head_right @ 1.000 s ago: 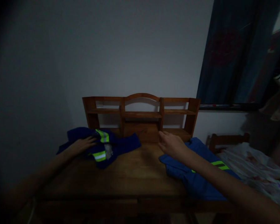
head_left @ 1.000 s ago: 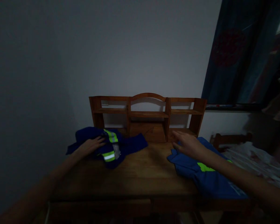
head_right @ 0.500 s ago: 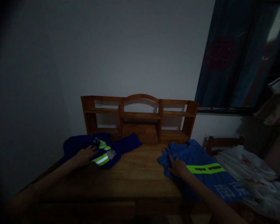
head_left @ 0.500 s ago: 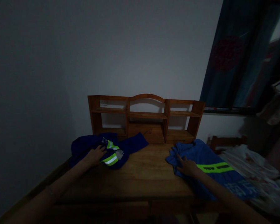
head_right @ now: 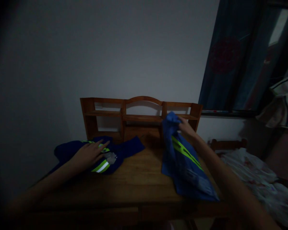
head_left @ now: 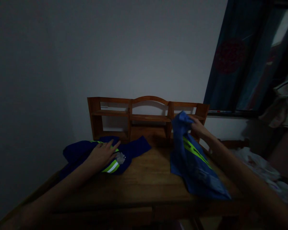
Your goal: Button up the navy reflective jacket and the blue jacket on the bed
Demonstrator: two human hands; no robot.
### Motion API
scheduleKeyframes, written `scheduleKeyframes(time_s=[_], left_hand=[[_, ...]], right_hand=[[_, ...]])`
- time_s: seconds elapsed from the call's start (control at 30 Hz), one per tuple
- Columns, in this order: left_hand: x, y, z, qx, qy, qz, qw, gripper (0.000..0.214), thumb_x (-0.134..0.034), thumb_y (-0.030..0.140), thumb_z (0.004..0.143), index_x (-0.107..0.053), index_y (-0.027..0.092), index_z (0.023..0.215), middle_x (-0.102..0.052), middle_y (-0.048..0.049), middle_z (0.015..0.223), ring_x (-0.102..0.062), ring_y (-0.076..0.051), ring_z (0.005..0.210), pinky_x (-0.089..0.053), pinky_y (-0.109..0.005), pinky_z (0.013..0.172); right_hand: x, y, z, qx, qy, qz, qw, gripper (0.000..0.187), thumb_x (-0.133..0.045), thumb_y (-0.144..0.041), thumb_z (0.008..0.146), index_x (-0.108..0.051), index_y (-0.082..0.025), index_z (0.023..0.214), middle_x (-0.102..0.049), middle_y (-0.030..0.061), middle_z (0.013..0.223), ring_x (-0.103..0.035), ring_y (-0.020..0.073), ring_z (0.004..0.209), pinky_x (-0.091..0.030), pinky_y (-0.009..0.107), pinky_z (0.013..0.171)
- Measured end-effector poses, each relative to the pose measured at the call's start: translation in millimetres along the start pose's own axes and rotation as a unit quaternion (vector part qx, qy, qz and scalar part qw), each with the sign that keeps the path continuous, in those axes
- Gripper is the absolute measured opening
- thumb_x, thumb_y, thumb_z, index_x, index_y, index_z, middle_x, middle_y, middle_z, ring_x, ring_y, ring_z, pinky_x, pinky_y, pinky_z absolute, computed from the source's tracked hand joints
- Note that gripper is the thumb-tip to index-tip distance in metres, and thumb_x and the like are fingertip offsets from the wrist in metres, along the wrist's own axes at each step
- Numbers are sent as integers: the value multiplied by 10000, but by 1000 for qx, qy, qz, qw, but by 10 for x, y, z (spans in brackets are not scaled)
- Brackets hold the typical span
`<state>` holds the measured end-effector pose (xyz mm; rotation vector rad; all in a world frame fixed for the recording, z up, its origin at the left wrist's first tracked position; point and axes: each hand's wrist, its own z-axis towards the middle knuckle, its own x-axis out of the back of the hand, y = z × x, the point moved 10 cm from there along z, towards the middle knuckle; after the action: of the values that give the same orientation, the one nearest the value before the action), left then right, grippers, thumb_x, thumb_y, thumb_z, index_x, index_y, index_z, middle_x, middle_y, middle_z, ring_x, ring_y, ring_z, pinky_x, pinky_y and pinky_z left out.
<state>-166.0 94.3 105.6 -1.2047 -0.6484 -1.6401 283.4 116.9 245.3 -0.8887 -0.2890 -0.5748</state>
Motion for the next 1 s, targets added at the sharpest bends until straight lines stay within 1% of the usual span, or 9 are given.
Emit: scheduleKeyframes(time_s=[0.07,0.17,0.27,0.47,0.57,0.73,0.8,0.9,1.0], left_hand=[[145,392,113,-31,10,-112,993,651,-417,498,865,-193,298,1442,-383,-105,1427,-418,-322,1254,-324,-464,1019],[170,868,299,-56,17,-286,956,837,-500,567,802,-77,267,1460,-314,-90,1471,-390,-275,1288,-339,-389,1039],[180,1086,554,-74,59,-418,903,956,-583,554,753,-40,215,1462,-272,-126,1483,-369,-273,1302,-317,-400,1066],[386,878,1231,-107,132,-550,818,874,-447,615,811,-71,158,1453,-251,-158,1479,-328,-263,1323,-260,-412,1099],[614,691,1459,-63,213,-499,838,865,-433,650,795,-142,158,1444,-180,-165,1497,-189,-291,1376,-165,-457,1119],[893,514,1537,85,298,-342,887,1147,-722,596,575,-101,193,1451,-19,-195,1517,8,-401,1381,-7,-617,1060],[800,643,1649,46,221,-343,912,1104,-745,550,571,-181,163,1438,-261,-204,1462,-204,-385,1350,-101,-588,1072],[352,1033,1764,-63,-22,-343,937,759,-768,446,569,-547,127,1221,-658,-107,1088,-582,-296,1035,-408,-411,959],[290,1066,1791,-57,-44,-300,951,429,-722,356,633,-684,130,995,-718,-61,855,-649,-259,857,-490,-303,793]], right_hand=[[170,-414,288,27,35,246,968,162,-581,-307,792,-587,-168,874,-650,43,839,-601,171,727,-498,338,716],[297,-1041,565,62,38,331,941,183,-564,-343,831,-548,-235,978,-638,-6,953,-607,138,822,-486,354,801],[307,-1512,684,73,-8,401,913,227,-533,-337,867,-515,-249,1075,-632,-13,1021,-600,104,865,-448,398,874],[371,-1716,692,66,-29,389,918,267,-490,-282,878,-530,-209,1131,-648,26,1004,-596,81,909,-433,381,887],[365,-1660,639,77,-25,399,914,279,-564,-301,839,-532,-242,1110,-649,15,1033,-608,132,926,-472,406,875],[349,-1528,557,44,10,381,923,266,-571,-374,830,-529,-246,1059,-650,26,1033,-602,199,990,-493,450,863],[402,-1551,531,52,27,380,923,242,-544,-382,844,-535,-238,1039,-648,30,1021,-593,204,1016,-487,454,872],[495,-1585,530,68,46,386,919,231,-529,-393,849,-537,-237,1019,-641,29,1021,-588,203,1020,-486,454,872],[586,-1468,619,54,65,404,911,221,-514,-393,852,-530,-235,1006,-632,24,1043,-587,188,1013,-504,426,861]])
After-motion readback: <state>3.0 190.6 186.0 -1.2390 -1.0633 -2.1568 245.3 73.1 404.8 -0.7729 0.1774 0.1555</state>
